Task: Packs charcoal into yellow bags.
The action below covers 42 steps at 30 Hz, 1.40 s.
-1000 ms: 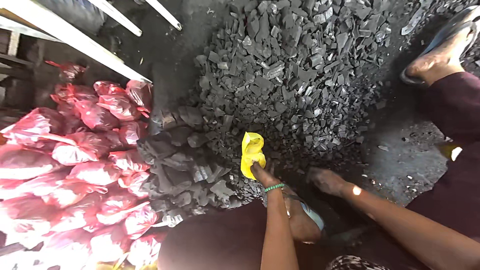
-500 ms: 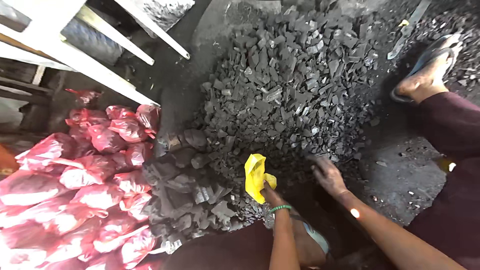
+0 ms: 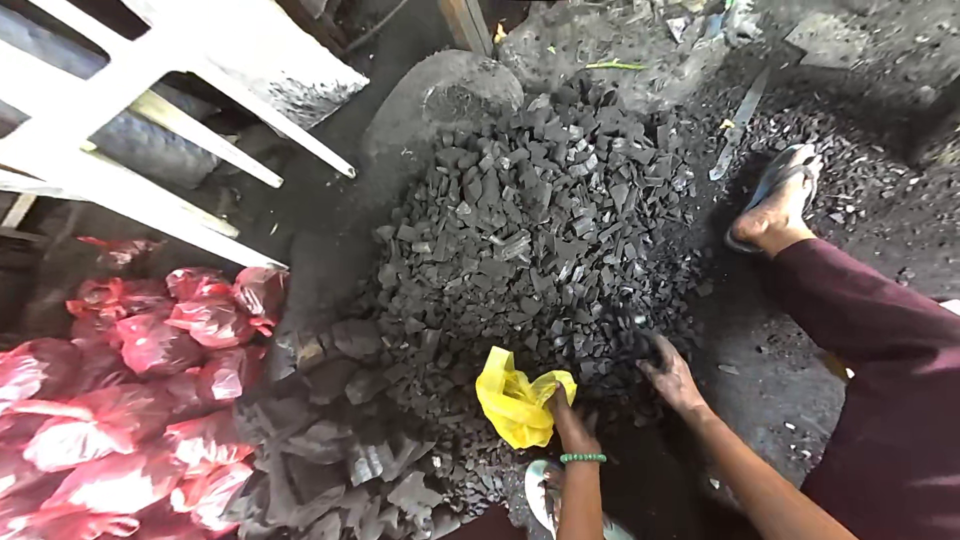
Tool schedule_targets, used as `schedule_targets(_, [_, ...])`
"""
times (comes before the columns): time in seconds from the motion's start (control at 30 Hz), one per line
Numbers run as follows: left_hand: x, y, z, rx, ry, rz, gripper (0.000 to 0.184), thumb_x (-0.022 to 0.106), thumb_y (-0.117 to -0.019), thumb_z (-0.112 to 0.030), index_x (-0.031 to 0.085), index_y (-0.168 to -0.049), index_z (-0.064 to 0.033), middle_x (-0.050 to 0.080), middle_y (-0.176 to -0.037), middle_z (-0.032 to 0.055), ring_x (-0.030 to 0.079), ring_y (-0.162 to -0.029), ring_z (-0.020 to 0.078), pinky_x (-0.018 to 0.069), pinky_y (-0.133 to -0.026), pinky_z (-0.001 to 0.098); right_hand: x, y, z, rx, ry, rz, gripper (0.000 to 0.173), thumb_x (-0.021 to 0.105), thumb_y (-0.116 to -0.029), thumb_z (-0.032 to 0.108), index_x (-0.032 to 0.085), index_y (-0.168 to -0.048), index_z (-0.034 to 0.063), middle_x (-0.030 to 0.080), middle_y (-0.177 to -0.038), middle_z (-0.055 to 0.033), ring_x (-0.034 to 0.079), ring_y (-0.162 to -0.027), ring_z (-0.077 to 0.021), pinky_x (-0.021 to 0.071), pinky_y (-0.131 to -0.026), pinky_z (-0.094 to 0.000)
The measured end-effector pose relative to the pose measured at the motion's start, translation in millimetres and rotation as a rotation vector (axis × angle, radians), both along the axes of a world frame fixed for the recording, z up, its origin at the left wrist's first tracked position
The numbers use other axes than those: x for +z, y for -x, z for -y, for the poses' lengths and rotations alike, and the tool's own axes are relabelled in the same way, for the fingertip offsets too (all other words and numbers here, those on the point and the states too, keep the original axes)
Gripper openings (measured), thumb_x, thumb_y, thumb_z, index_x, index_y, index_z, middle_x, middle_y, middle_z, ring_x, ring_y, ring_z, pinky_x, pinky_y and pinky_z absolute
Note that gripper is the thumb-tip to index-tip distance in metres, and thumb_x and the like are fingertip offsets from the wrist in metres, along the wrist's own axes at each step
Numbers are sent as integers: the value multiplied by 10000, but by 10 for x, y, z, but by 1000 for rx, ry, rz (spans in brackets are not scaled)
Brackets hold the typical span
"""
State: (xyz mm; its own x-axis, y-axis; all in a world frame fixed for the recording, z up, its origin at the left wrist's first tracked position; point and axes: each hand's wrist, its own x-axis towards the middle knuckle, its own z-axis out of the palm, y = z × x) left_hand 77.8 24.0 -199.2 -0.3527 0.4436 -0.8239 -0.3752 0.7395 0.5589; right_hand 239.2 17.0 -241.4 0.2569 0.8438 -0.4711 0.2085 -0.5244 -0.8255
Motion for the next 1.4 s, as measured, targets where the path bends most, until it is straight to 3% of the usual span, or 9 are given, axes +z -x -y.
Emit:
schedule_targets(0.07, [38,62,-66,6,-59,-51,574,360,-1113,-399,275,-1576,-69,363,-1567,267,466,-1334,427,441,-1014,585,60,-188,-162,115,-114,-17,616,719,-934,77,495,-1508,64,515,-1497,-227,514,-1366,-380,414,-1129,-554])
schedule_targets(0.17, [-20,230,-103,-16,-139,-220,559,392,-1115,-335,308,-1550,5,349,-1570,281,405,-1394,403,380,-1087,592,-154,-584,-113,-167,-122,283,486,645,-992,180,558,-1453,53,507,-1454,-290,489,-1348,-467,405,-1110,-629])
schedule_targets(0.37, [-250,400,-38,48,-87,-372,615,435,-1109,-303,236,-1572,49,276,-1612,289,285,-1491,392,259,-1198,540,-782,-719,225,-330,326,587,672,410,-1094,405,229,-1634,47,95,-1698,-261,9,-1559,-510,-1,-1178,-758])
schedule_targets(0.57, [-323,390,-169,13,-38,-347,644,431,-1107,-331,196,-1592,22,249,-1624,285,285,-1484,408,282,-1169,589,-762,-373,-455,-50,-241,308,661,299,-1041,404,401,-1559,6,214,-1675,-255,195,-1556,-438,159,-1259,-593])
schedule_targets(0.63, [-313,389,-245,30,-37,-339,634,431,-1106,-333,209,-1591,8,267,-1619,277,308,-1473,403,304,-1157,585,-666,-561,-679,-78,-303,353,619,312,-1051,387,467,-1524,19,246,-1666,-252,211,-1544,-461,142,-1230,-663])
schedule_targets(0.87, [-284,564,-315,3,87,-318,616,392,-1106,-423,249,-1586,-66,388,-1540,256,465,-1319,413,464,-959,618,-1021,-1271,-1061,-344,156,485,594,296,-1123,412,302,-1622,90,152,-1688,-266,36,-1557,-513,-35,-1141,-806])
schedule_targets(1.0, [-228,551,-476,113,123,-246,632,440,-1083,-434,319,-1551,-28,436,-1483,297,484,-1279,424,442,-975,627,-919,-834,-1720,-140,92,290,602,413,-1094,440,371,-1600,116,233,-1684,-209,100,-1563,-471,32,-1187,-752])
schedule_targets(1.13, [-206,534,-601,130,181,-210,661,448,-1063,-505,356,-1537,-53,457,-1460,287,499,-1249,424,457,-917,652,-626,-331,-1983,-196,81,149,703,663,-969,517,471,-1528,136,381,-1548,-316,407,-1394,-529,356,-1069,-727])
schedule_targets(1.4, [-173,336,-730,1,21,-183,635,465,-1073,-449,329,-1561,-66,404,-1543,241,430,-1367,370,401,-1042,602,-590,-338,-1718,-138,-24,-115,660,686,-993,319,410,-1562,127,510,-1483,-271,489,-1356,-470,355,-1081,-702])
